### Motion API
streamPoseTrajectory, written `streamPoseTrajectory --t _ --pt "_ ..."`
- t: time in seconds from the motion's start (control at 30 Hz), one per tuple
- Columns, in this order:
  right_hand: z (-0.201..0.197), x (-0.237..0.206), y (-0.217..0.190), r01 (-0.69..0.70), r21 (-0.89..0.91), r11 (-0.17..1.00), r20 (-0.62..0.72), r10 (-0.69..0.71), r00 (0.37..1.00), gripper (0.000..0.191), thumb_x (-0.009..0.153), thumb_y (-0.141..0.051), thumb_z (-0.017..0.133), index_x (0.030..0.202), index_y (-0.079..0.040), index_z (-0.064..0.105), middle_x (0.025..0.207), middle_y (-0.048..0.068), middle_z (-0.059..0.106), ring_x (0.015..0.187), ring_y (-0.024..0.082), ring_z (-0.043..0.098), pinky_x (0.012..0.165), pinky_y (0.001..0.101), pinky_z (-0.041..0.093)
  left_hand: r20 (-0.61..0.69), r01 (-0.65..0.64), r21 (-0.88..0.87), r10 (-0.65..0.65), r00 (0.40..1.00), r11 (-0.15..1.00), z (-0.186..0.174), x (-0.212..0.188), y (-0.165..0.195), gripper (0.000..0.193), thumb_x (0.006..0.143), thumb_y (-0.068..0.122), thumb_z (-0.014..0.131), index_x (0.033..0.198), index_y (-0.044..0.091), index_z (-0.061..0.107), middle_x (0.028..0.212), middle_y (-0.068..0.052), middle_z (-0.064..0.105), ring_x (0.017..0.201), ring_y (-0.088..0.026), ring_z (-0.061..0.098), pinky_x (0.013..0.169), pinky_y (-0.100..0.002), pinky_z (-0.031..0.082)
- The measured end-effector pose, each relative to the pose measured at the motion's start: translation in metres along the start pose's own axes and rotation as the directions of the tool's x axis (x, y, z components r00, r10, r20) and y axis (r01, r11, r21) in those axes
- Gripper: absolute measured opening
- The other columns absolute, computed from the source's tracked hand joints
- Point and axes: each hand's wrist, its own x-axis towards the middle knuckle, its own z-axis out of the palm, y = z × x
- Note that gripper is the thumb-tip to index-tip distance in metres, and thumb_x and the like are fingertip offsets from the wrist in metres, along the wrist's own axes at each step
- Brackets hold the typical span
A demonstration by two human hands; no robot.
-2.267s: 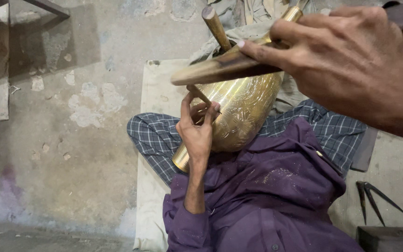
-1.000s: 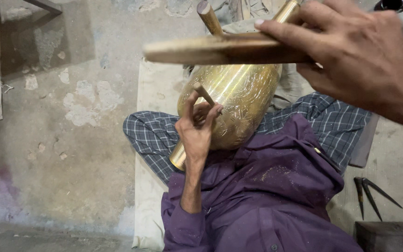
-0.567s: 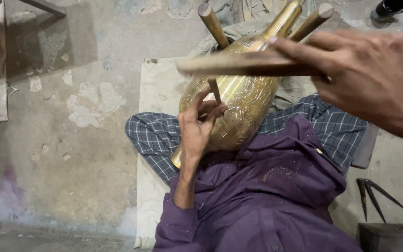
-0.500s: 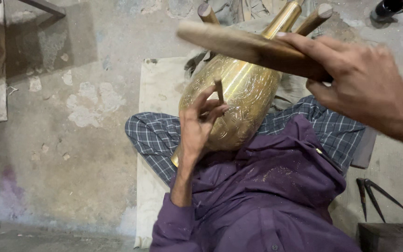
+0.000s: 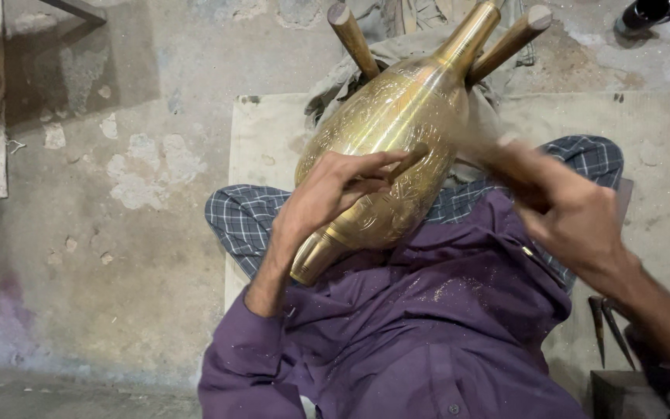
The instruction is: The person sits cross-legged on the floor holding a brass vessel on their lap, positioning a small chisel against the engraved surface with one hand and striking it with a wooden mallet in the other hand, working the decorative pattern around the vessel and rotating it to reach new areas.
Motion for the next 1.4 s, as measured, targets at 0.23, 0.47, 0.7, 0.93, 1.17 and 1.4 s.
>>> streamPoseTrajectory --t 0.23,0.47,0.7,0.93,1.17,1.4 --pt "0.029 -0.036 0.015 -0.122 0.037 0.992 -0.003 0.122 0.993 0.059 0.091 -0.011 0.070 0.146 -0.014 0.050 0.110 0.014 0.074 0.081 0.024 0.074 0.071 0.0359 0.064 0.188 -0.031 0.090 0.014 0.982 0.995 -0.001 0.012 -0.009 0.055 0.091 0.015 0.066 0.144 0.025 0.057 0.113 -0.003 0.081 0.091 -0.017 0.081 0.080 -0.039 0.064" --pt "0.025 -0.035 0.008 -0.141 -0.079 0.987 0.084 0.147 0.986 0.069 0.082 -0.003 0.071 0.148 -0.016 0.054 0.113 0.018 0.076 0.092 0.030 0.077 0.081 0.0430 0.063 0.130 -0.147 0.023 0.143 0.981 0.989 -0.006 0.012 -0.012 0.054 0.096 0.014 0.070 0.147 0.022 0.055 0.110 -0.007 0.080 0.097 -0.020 0.079 0.087 -0.040 0.065" --pt "0.009 -0.024 -0.003 -0.124 0.098 0.987 0.086 0.116 0.989 0.077 0.085 -0.012 0.079 0.154 -0.007 0.045 0.119 0.022 0.065 0.098 0.034 0.070 0.079 0.0444 0.060 0.128 -0.082 0.022 0.078 0.989 0.996 -0.010 0.016 -0.015 0.056 0.094 0.014 0.071 0.147 0.021 0.054 0.103 -0.005 0.081 0.091 -0.018 0.080 0.084 -0.036 0.066" --pt "0.006 -0.017 0.002 -0.068 0.075 0.995 0.008 0.068 0.998 0.058 0.087 -0.010 0.078 0.139 -0.003 0.054 0.113 0.017 0.061 0.093 0.031 0.068 0.078 0.0439 0.058 0.120 -0.140 0.035 0.135 0.984 0.990 -0.007 0.014 -0.022 0.059 0.094 0.012 0.068 0.150 0.023 0.051 0.109 -0.007 0.080 0.097 -0.018 0.080 0.088 -0.037 0.067" --pt "0.008 -0.016 0.014 -0.139 -0.118 0.983 0.114 0.153 0.982 0.048 0.093 -0.006 0.073 0.139 -0.006 0.057 0.113 0.016 0.073 0.089 0.026 0.073 0.077 0.0391 0.062 0.142 -0.086 0.051 0.078 0.987 0.995 -0.003 0.010 -0.024 0.057 0.094 0.012 0.065 0.148 0.025 0.053 0.116 -0.006 0.079 0.098 -0.017 0.080 0.089 -0.037 0.066" --pt "0.002 -0.004 0.012 -0.116 -0.029 0.993 0.137 0.119 0.983 0.054 0.094 -0.006 0.072 0.144 -0.012 0.053 0.114 0.015 0.073 0.090 0.026 0.075 0.074 0.0403 0.065 0.019 0.022 0.030 -0.023 1.000 0.999 -0.002 0.004 -0.010 0.054 0.094 0.014 0.072 0.145 0.022 0.056 0.110 -0.006 0.080 0.097 -0.019 0.080 0.084 -0.037 0.066"
